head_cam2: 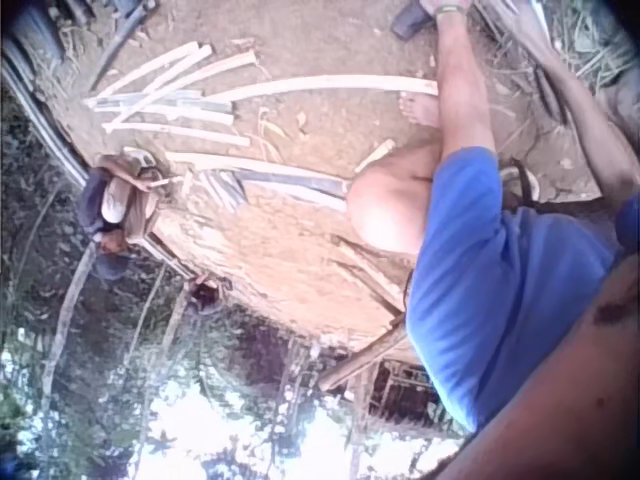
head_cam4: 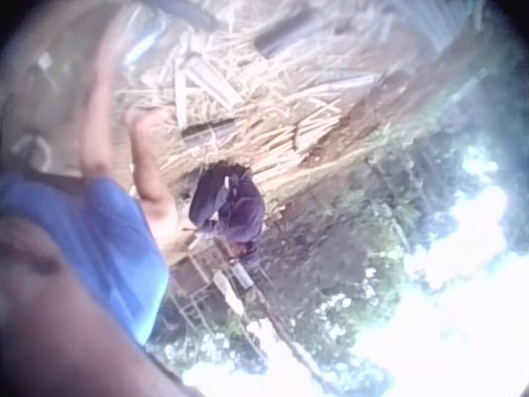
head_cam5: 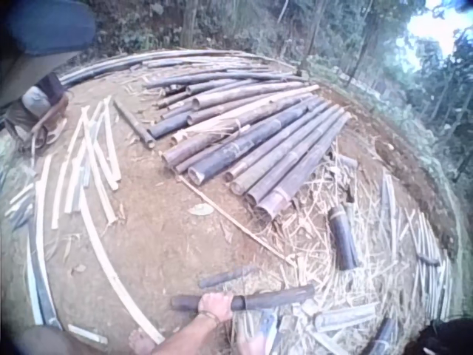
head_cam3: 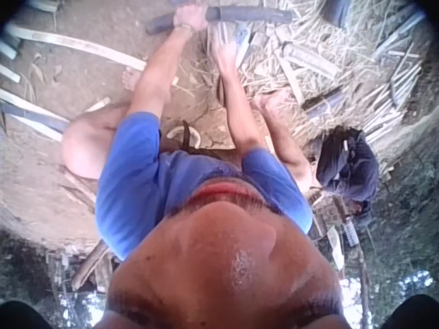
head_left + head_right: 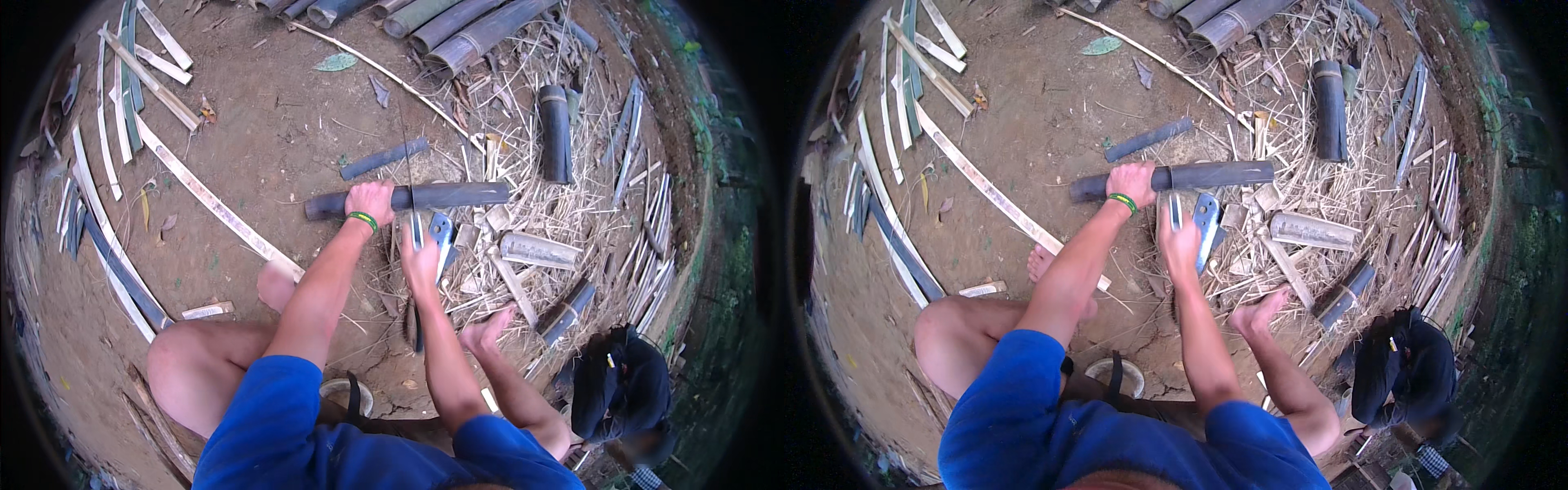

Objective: The person sits on the ground and uses a hand saw to cut a piece of bamboo. After cutting, they use a knife to split the bamboo into smaller strips and then use a chisel to further shape the pieces.

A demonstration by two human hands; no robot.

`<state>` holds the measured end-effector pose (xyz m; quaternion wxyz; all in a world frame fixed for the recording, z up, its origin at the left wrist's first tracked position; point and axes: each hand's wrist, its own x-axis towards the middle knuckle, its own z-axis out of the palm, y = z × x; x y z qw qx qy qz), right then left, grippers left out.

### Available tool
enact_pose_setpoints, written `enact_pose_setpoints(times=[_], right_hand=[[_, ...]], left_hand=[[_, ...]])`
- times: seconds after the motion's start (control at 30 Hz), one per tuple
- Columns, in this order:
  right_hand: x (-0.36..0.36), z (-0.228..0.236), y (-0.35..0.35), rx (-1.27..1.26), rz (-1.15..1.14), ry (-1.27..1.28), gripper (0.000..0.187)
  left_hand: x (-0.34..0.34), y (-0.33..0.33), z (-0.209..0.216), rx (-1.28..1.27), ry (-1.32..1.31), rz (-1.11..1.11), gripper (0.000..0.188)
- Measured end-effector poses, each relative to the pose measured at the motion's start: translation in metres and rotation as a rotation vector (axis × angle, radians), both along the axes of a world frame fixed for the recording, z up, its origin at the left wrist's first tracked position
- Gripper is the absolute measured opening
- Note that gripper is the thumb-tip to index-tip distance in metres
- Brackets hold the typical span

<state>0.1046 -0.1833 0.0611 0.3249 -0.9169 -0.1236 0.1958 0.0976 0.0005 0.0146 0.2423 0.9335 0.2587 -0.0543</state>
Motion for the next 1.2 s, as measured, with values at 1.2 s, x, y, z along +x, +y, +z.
enact_pose_setpoints(times=[1.2], right_hand=[[-0.026,0.041,-0.042,-0.015,0.059,0.124,0.038]], left_hand=[[0.005,0.020,0.006,-0.090,0.101,0.037,0.029]])
